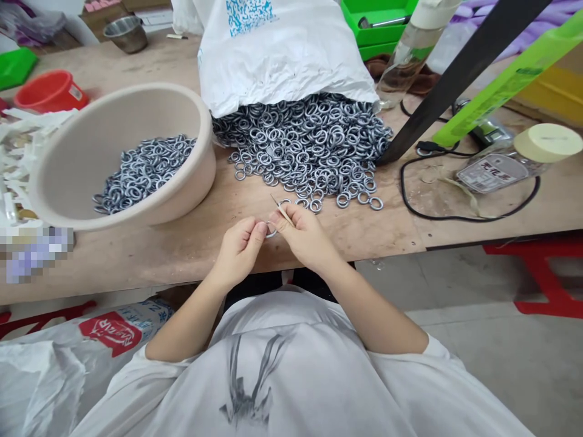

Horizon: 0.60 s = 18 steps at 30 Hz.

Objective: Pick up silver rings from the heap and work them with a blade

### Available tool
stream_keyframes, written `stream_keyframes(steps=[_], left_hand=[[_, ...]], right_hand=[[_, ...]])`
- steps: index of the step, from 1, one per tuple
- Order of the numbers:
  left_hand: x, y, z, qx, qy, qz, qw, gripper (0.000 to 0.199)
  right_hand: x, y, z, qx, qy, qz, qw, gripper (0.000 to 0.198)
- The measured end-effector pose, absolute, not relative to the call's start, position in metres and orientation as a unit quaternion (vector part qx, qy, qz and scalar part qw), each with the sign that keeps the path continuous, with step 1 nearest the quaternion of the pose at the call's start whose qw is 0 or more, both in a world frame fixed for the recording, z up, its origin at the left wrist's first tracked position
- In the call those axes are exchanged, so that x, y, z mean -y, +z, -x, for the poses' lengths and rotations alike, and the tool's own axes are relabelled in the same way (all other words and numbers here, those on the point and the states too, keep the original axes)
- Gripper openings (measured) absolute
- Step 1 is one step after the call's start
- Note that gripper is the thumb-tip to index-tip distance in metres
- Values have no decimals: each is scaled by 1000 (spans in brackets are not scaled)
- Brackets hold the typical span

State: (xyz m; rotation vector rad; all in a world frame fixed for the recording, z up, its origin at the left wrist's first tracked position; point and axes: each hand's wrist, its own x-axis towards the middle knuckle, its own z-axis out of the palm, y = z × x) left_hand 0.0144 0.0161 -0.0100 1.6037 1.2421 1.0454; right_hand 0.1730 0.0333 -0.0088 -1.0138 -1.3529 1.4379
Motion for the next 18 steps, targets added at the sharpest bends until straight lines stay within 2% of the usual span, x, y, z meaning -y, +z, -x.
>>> stream_keyframes(steps=[3, 6, 13, 18], left_hand=[[-11, -11, -23, -448, 474, -458, 605, 41], [-4, -10, -32, -406, 471, -351, 700, 45], [-1, -3, -35, -385, 484, -285, 733, 46], [-3, -3, -34, -373, 495, -253, 743, 41]], right_hand=[[-24, -15, -166, 531, 551, 407, 498, 43], [-23, -17, -167, 570, 519, 410, 488, 41], [-31, -12, -177, 644, 436, 422, 466, 51], [-23, -11, -182, 765, 321, 402, 388, 55]])
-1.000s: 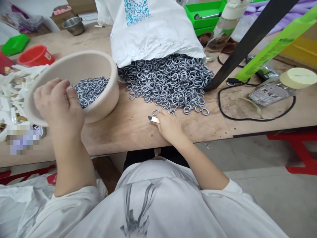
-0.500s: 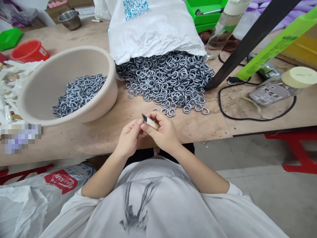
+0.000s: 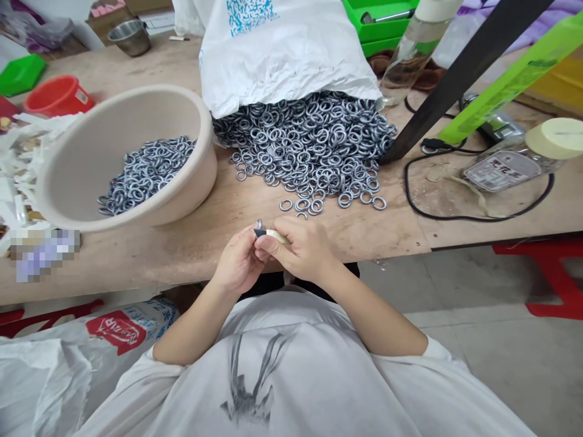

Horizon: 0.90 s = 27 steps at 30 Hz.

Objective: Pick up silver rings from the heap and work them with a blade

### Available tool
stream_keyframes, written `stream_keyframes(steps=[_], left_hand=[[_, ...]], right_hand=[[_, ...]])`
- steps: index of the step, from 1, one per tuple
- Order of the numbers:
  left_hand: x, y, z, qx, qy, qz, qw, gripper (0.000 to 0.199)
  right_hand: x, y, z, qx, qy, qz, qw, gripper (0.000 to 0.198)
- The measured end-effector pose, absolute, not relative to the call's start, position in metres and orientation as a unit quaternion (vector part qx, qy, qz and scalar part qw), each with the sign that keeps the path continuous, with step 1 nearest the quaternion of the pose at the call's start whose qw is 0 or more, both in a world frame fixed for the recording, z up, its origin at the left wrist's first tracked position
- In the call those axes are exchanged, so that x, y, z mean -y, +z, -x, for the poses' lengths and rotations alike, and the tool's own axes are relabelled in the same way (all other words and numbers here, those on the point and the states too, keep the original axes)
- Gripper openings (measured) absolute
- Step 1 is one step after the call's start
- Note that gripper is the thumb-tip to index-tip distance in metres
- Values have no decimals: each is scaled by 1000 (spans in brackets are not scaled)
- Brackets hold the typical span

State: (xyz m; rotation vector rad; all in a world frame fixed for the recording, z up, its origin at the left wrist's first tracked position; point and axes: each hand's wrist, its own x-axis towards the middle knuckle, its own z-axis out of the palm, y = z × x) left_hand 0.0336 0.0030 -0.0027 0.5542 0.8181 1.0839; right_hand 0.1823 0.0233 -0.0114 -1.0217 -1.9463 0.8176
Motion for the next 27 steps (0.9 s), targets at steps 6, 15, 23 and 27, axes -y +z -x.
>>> stream_keyframes(steps=[6, 15, 23, 27], left_hand=[[-3, -1, -34, -392, 497, -223, 741, 42], [8, -10, -14, -334, 401, -411, 747, 47], [-8, -17, 6, -434, 468, -285, 715, 19], [-16, -19, 4, -458, 500, -247, 693, 11]], right_hand=[[-21, -8, -182, 794, 282, 394, 368, 52], [-70, -20, -189, 738, 216, 592, 242, 47], [-90, -12, -178, 762, 111, 631, 97, 21], [-83, -12, -178, 691, 321, 587, 273, 23]])
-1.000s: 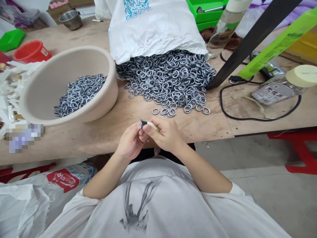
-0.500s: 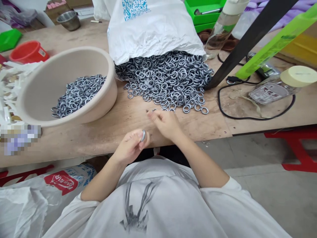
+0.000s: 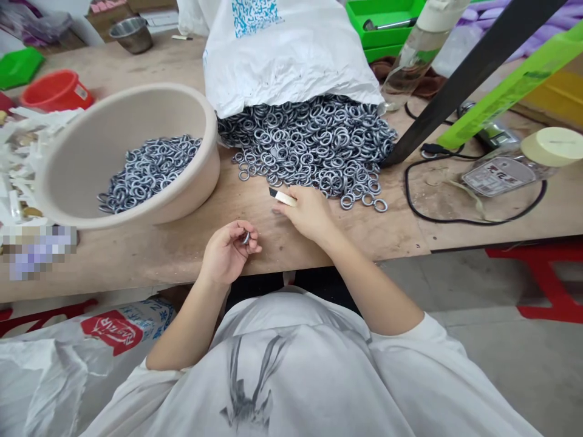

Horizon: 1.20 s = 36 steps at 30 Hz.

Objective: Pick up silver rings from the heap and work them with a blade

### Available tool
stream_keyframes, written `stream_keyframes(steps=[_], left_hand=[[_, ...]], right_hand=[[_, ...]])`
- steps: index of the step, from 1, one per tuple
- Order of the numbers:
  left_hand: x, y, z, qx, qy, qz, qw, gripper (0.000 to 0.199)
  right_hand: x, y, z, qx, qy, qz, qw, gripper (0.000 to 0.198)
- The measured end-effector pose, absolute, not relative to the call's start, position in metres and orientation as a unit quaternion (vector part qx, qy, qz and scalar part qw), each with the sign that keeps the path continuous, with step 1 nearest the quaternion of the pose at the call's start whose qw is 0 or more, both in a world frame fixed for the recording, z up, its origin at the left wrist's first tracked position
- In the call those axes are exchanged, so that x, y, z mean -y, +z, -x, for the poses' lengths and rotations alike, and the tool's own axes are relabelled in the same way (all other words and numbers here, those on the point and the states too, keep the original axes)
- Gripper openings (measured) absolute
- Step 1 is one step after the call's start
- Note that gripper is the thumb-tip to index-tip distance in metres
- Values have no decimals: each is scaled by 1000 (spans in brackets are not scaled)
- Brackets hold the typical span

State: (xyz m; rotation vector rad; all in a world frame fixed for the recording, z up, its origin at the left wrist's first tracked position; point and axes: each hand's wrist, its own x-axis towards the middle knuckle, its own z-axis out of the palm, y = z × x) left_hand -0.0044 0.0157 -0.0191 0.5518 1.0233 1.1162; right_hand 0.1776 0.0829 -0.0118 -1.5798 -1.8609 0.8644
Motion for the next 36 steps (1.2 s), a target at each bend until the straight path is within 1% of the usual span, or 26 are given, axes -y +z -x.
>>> stream_keyframes(steps=[1, 3, 5, 6, 8, 11, 12, 14, 17, 21, 24, 27, 29, 31, 33, 35, 36], left_hand=[[-16, -21, 1, -458, 508, -248, 686, 15], [-15, -24, -8, -448, 534, -268, 665, 23], [-11, -29, -19, -435, 561, -306, 635, 32], [-9, -31, -24, -435, 568, -330, 616, 37], [-5, -34, -30, -456, 573, -379, 565, 40], [-1, -34, -28, -501, 562, -429, 499, 34], [-2, -33, -27, -505, 557, -429, 501, 34], [-3, -30, -24, -493, 550, -398, 545, 37], [-6, -22, -23, -461, 545, -321, 623, 41], [-7, -10, -26, -444, 534, -282, 661, 47], [-6, -6, -27, -443, 526, -270, 674, 49], [-3, -7, -27, -427, 522, -290, 679, 48], [1, -8, -25, -406, 503, -327, 689, 48], [5, -9, -22, -389, 473, -356, 706, 47], [7, -10, -19, -389, 455, -358, 717, 46], [6, -10, -15, -400, 460, -340, 716, 40], [5, -10, -13, -405, 466, -328, 715, 36]], right_hand=[[-77, -11, -175, 652, 409, 552, 321, 29], [-63, -11, -166, 558, 562, 472, 388, 40], [-47, -13, -154, 483, 637, 427, 421, 46], [-40, -15, -148, 464, 642, 424, 440, 46], [-30, -21, -139, 467, 602, 442, 473, 40], [-26, -29, -137, 532, 489, 475, 502, 23], [-26, -30, -140, 555, 464, 475, 501, 20], [-29, -27, -149, 588, 447, 465, 489, 18], [-32, -16, -164, 656, 426, 444, 438, 17], [-28, -5, -174, 768, 329, 424, 348, 39], [-24, -4, -173, 797, 293, 414, 328, 45], [-27, -7, -174, 802, 298, 413, 313, 47], [-37, -12, -180, 783, 301, 453, 302, 53], [-48, -17, -190, 752, 277, 521, 293, 56], [-59, -21, -200, 733, 213, 588, 267, 50], [-64, -24, -207, 729, 141, 634, 214, 36], [-65, -25, -209, 731, 114, 647, 185, 33]])
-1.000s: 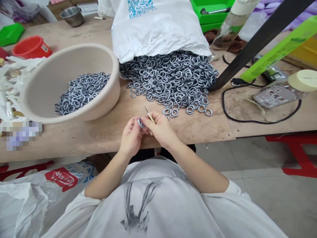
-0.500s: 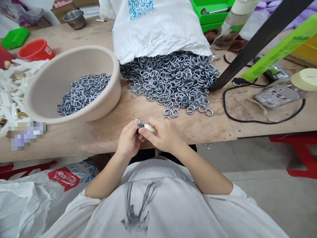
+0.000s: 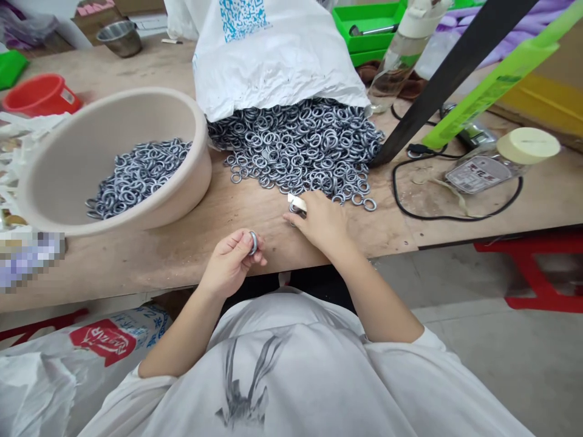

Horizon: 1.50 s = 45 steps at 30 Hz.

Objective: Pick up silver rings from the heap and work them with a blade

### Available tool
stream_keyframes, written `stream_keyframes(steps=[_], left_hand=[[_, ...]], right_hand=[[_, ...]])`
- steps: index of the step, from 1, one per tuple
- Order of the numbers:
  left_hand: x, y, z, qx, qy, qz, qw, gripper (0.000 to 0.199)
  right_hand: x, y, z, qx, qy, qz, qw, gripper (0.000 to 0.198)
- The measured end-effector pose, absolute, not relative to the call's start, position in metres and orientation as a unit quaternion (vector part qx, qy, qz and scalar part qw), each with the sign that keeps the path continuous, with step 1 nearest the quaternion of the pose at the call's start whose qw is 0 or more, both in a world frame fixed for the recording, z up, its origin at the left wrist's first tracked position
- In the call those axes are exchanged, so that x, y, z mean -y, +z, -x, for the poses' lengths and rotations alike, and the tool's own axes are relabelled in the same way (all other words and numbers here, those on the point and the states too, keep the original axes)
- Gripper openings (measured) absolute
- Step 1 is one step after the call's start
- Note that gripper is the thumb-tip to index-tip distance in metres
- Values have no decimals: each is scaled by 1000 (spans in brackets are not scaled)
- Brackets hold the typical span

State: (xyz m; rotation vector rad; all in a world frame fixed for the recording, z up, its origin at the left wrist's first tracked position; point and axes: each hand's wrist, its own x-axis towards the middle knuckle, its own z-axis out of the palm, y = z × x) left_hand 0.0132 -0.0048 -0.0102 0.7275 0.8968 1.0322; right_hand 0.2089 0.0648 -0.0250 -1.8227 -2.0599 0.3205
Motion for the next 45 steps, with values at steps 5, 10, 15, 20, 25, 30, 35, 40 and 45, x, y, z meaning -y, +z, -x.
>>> stream_keyframes(steps=[5, 10, 15, 20, 25, 30, 35, 40, 45], left_hand=[[-7, -12, -7, -428, 491, -264, 712, 27], [-11, -14, -11, -438, 491, -219, 721, 26], [-5, -13, -24, -398, 446, -228, 768, 48], [1, -6, -26, -360, 397, -209, 818, 49], [2, -5, -32, -387, 476, -210, 761, 45], [1, -6, -34, -395, 521, -200, 730, 46], [0, -4, -34, -407, 523, -193, 724, 47], [7, 0, -32, -378, 505, -218, 745, 45], [7, 0, -24, -359, 481, -249, 760, 41]], right_hand=[[-64, -27, -208, 739, 100, 654, 127, 20], [-61, -24, -200, 699, 276, 591, 294, 22], [-45, -16, -179, 588, 568, 416, 396, 41], [-37, -13, -169, 577, 593, 391, 402, 45], [-32, -10, -169, 666, 431, 435, 425, 48], [-25, -7, -173, 716, 359, 459, 384, 52], [-18, -3, -171, 792, 267, 429, 343, 55], [-35, -14, -179, 765, 269, 492, 317, 56], [-68, -26, -201, 721, 155, 645, 201, 32]])
